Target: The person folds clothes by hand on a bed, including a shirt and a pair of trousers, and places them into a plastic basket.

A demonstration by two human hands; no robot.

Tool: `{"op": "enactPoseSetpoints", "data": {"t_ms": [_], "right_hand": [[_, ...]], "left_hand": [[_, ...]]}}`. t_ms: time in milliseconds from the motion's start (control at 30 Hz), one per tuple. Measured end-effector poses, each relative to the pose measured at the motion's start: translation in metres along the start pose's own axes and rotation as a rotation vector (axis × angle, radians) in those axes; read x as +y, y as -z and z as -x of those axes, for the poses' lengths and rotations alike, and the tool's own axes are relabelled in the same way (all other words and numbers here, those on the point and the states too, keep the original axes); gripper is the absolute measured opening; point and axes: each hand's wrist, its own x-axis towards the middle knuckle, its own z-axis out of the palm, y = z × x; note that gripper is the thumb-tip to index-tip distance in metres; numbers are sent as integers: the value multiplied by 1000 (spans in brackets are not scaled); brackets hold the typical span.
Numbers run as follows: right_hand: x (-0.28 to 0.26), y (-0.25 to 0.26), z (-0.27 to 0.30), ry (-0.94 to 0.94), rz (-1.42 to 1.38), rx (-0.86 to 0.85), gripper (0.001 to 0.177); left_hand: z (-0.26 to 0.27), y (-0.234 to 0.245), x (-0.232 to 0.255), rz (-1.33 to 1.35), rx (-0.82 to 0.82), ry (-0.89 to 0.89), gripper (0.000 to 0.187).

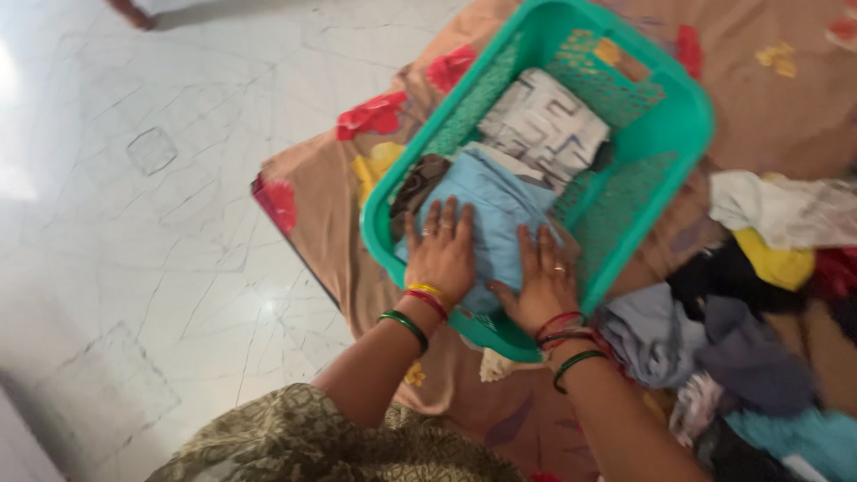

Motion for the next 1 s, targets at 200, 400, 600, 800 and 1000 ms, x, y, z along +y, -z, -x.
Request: {"op": "enactPoseSetpoints", "data": {"t_ms": [200, 400, 600, 800, 1000], "right_hand": [[34, -23, 80, 99, 157, 251, 72], [80, -47, 155, -156, 85, 369, 70], [175, -67, 222, -505, -137, 589, 82], [256, -53, 272, -1174, -1215, 836, 72], [343, -64, 350, -1400, -2178, 1086, 51]], "left_hand": [[-3, -7, -7, 18, -43, 24, 58], [2, -22, 52, 17, -9, 93, 75], [59, -23, 204, 214, 16, -327, 84], [113, 0, 322, 49, -406, -635, 87], [165, -18, 416, -14, -570, -793, 82]]}}
